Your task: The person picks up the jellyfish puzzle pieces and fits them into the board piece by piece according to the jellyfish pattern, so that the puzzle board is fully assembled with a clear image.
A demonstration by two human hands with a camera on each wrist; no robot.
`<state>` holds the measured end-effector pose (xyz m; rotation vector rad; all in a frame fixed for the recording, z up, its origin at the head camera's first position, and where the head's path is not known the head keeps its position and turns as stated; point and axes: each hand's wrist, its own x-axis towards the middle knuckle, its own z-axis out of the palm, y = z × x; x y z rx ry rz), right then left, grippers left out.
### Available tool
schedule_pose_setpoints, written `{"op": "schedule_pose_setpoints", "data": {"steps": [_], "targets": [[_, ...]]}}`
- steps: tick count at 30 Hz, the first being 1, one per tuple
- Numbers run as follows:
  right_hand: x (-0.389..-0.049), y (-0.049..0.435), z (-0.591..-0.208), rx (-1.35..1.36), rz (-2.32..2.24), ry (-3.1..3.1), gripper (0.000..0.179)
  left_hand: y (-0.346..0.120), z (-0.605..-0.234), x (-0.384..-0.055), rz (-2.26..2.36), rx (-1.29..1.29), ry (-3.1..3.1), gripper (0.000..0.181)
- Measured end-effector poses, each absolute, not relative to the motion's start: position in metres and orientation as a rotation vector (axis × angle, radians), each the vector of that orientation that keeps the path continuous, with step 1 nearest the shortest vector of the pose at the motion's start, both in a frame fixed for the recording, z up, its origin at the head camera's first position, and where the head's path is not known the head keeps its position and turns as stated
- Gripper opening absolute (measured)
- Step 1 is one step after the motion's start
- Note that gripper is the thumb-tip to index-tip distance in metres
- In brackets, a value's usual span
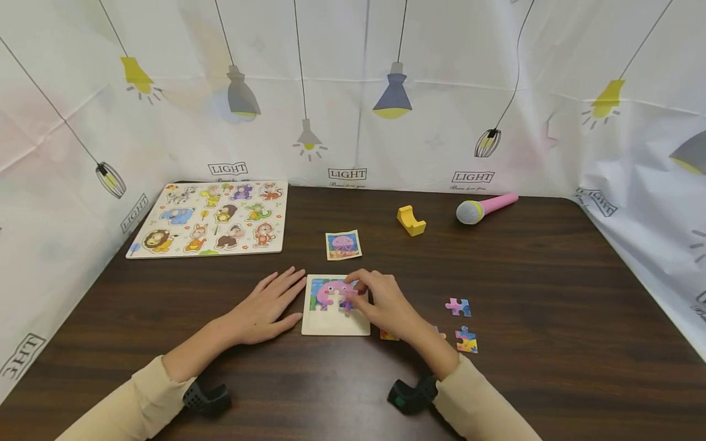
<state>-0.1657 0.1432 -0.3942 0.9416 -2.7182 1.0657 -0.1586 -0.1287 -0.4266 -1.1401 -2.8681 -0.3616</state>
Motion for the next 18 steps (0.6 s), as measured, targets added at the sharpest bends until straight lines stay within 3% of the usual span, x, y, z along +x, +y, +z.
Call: {"op": "schedule_pose_setpoints", "data": {"steps": [18], "targets": [[-0.17,0.126,-0.404,0.962,1.052,-2.706,0.021,-0.129,-0.426,-0.158,-0.357,-1.139,-2.874,0.065]]}}
